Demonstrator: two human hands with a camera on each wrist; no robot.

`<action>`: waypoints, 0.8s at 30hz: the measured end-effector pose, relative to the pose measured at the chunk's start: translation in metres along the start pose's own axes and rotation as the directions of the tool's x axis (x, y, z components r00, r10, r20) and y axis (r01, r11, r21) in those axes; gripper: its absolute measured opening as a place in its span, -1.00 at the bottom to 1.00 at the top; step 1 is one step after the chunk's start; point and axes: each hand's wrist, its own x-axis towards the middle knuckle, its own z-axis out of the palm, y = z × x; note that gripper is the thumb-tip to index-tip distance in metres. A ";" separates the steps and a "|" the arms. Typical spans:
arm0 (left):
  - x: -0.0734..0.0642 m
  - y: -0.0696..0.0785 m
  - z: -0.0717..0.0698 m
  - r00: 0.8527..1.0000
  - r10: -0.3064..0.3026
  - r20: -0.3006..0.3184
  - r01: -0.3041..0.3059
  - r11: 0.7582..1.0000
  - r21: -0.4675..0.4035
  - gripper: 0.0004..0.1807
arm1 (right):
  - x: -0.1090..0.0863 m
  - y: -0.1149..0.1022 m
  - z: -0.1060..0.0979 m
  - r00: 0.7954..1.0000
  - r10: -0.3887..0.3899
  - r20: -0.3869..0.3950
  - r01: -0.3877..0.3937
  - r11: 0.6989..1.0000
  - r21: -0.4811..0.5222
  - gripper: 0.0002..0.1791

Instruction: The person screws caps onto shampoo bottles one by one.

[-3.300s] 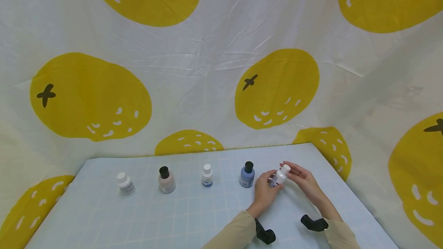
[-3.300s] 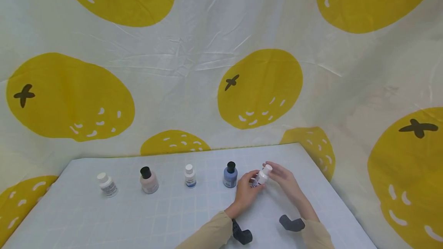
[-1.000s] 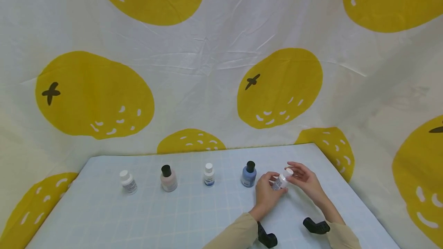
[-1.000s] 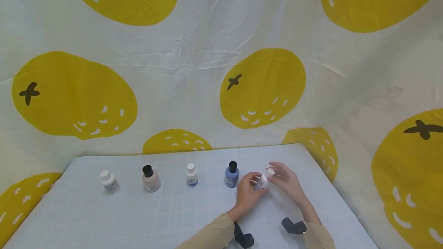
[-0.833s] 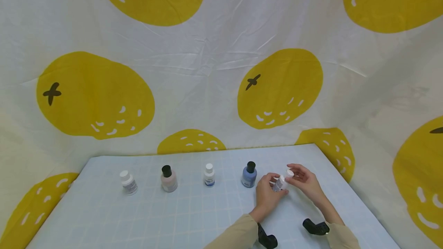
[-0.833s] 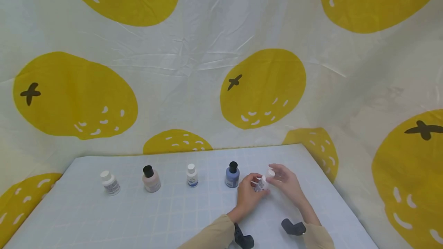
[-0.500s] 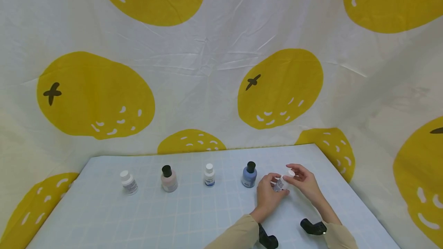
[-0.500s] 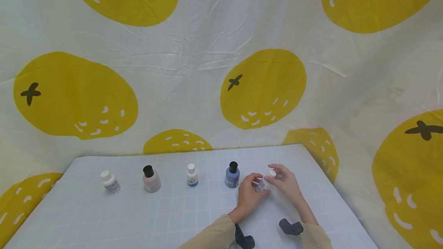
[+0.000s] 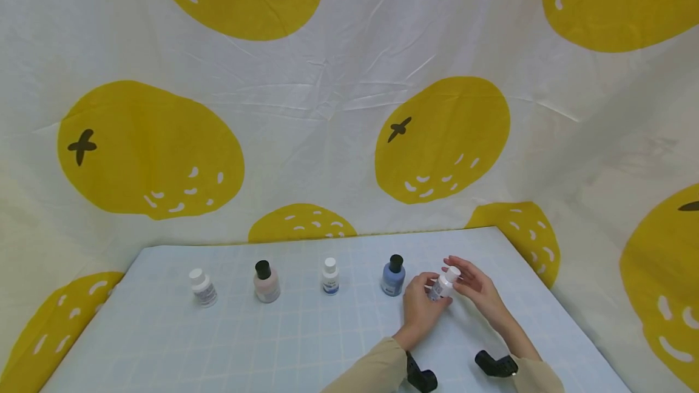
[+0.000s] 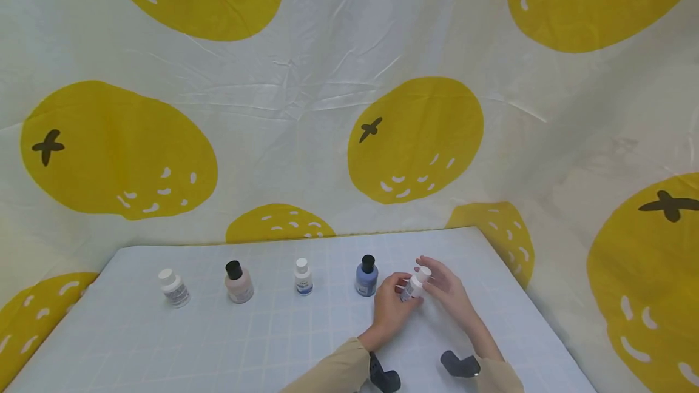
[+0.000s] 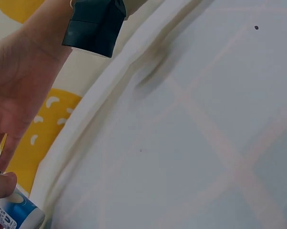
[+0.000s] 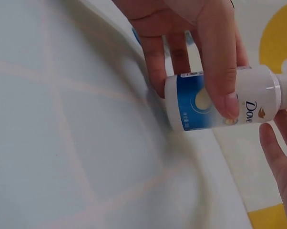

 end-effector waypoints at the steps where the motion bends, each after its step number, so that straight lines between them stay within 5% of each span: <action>1: 0.000 0.000 0.000 1.000 0.000 -0.004 0.000 1.000 0.000 -0.53 | -0.001 0.000 -0.001 1.000 -0.009 0.010 0.009 1.000 0.023 -0.48; 10: 0.000 0.002 -0.001 1.000 -0.006 -0.008 0.006 1.000 0.007 -0.52 | -0.005 0.000 -0.001 1.000 -0.010 -0.028 0.011 1.000 0.011 -0.50; 16: 0.000 0.001 -0.002 1.000 -0.011 0.001 0.011 1.000 0.009 -0.53 | -0.004 -0.003 0.002 0.989 0.084 -0.118 -0.095 0.991 -0.090 -0.49; 24: -0.001 -0.001 -0.002 1.000 -0.003 0.009 0.003 1.000 0.016 -0.54 | -0.001 -0.004 0.006 0.950 0.208 -0.233 -0.253 0.950 -0.182 -0.52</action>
